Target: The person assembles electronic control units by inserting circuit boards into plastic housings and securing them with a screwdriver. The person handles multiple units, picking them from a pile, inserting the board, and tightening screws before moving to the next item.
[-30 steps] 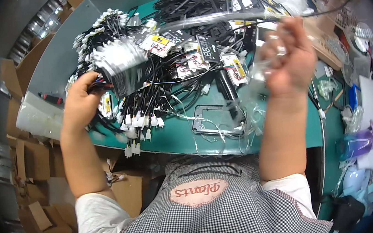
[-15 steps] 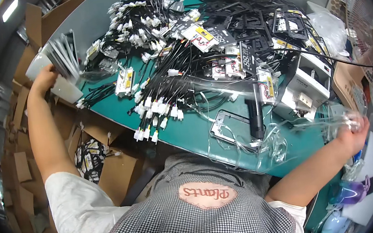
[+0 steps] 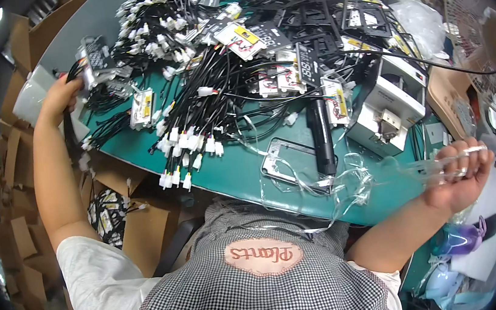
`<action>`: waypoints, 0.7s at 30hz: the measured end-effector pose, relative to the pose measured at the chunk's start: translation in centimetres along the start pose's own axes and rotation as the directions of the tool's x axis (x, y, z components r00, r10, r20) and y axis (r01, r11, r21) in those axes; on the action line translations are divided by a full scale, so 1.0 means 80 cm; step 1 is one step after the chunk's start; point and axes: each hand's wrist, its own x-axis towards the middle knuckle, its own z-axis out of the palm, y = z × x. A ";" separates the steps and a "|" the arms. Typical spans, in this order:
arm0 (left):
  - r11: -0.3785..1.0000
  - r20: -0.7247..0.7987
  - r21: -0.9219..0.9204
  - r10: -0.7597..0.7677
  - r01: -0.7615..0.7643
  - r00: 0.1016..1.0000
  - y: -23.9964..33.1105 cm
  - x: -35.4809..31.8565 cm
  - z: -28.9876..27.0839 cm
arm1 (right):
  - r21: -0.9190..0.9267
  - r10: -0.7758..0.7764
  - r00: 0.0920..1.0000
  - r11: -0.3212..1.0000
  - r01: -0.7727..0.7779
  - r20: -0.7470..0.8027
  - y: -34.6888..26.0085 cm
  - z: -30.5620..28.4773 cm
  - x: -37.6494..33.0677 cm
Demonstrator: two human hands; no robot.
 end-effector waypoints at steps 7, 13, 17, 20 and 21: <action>0.902 0.214 -0.365 0.323 -0.231 0.922 0.105 0.065 0.180 | -0.383 -0.067 0.997 0.921 0.072 0.028 0.062 0.067 -0.013; 0.660 0.121 0.391 0.654 -0.642 0.746 0.131 0.049 0.311 | -0.541 -0.156 0.982 0.820 0.186 0.103 0.067 0.099 0.018; 0.475 0.301 -0.564 0.880 -0.675 0.367 0.193 -0.081 0.345 | -0.379 0.129 0.967 0.925 -0.038 0.219 0.080 0.134 0.069; 0.353 0.330 -0.876 0.936 -0.330 0.126 0.207 -0.170 0.398 | -0.379 0.026 0.983 0.924 0.047 0.184 0.113 0.152 0.107; 0.440 0.439 -0.850 0.896 -0.290 0.070 0.205 -0.201 0.385 | -0.358 0.035 0.984 0.933 0.032 0.177 0.139 0.157 0.117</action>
